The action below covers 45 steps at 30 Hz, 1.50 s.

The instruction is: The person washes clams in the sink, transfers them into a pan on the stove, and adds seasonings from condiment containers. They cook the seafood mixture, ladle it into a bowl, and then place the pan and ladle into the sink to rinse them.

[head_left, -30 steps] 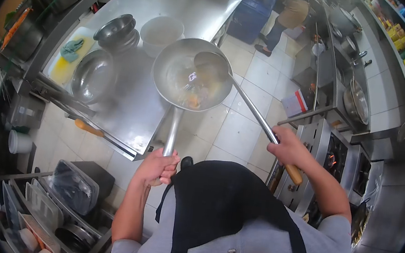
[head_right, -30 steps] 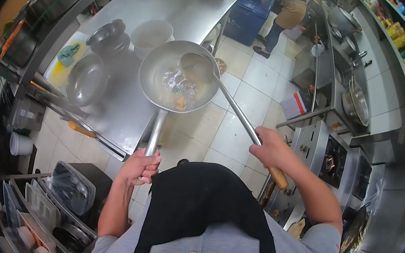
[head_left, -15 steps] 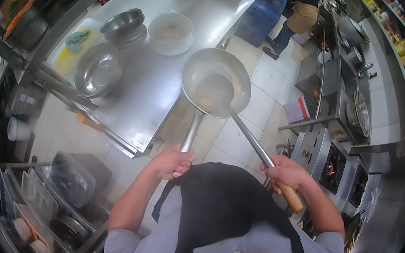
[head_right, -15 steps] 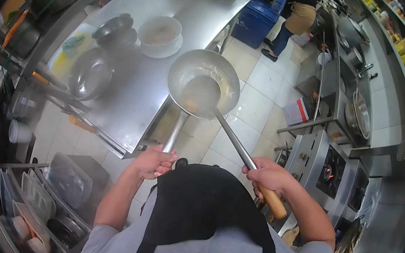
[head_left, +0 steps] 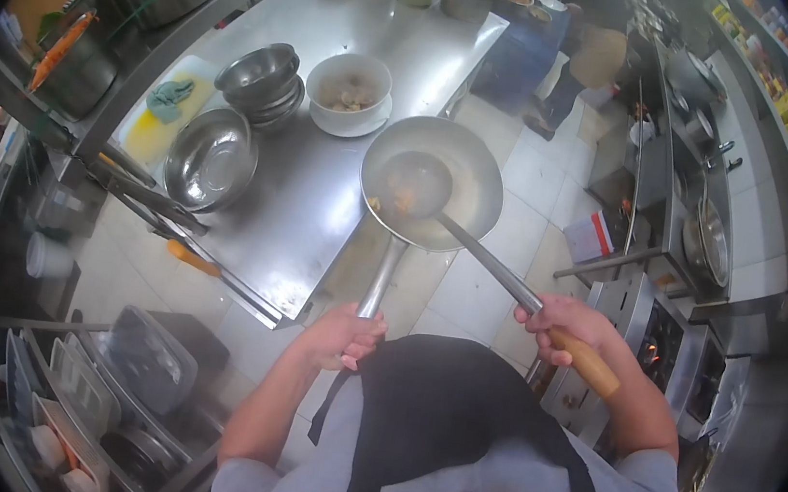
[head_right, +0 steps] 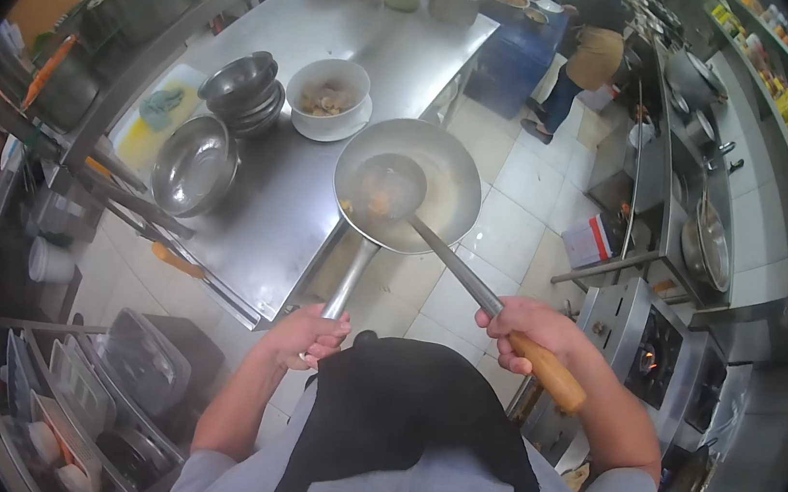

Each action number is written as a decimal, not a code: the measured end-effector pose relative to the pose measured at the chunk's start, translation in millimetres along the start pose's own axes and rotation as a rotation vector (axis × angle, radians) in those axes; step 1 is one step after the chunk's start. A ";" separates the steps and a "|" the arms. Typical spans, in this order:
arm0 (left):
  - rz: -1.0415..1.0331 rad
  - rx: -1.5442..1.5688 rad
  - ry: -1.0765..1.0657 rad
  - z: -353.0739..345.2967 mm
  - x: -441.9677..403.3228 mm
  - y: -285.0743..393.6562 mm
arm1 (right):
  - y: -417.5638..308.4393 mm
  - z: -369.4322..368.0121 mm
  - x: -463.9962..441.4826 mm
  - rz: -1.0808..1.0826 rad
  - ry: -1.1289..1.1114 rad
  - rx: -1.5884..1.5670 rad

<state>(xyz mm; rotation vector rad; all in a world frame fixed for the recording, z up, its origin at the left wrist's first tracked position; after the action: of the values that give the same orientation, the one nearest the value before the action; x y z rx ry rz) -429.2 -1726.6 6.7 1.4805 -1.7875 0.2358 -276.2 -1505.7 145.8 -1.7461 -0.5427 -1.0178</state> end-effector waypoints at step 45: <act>0.018 0.034 -0.083 24.3 -3.2 1.6 | -128.5 -11.7 -119.0 0.846 0.576 0.924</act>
<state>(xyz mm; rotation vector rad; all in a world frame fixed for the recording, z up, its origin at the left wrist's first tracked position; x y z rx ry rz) -441.5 -1738.0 -11.2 1.5182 -1.8724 0.2175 -441.3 -1453.6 117.0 -0.6570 0.1280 -0.4643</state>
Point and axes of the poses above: each hand's wrist, its own x-axis away from the middle knuckle, its own z-axis out of the back of the hand, y = z × x, the point moved 8 cm from there along -x, towards the middle knuckle, and after that the axes turned 7 degrees about x, right-handed, at the moved point
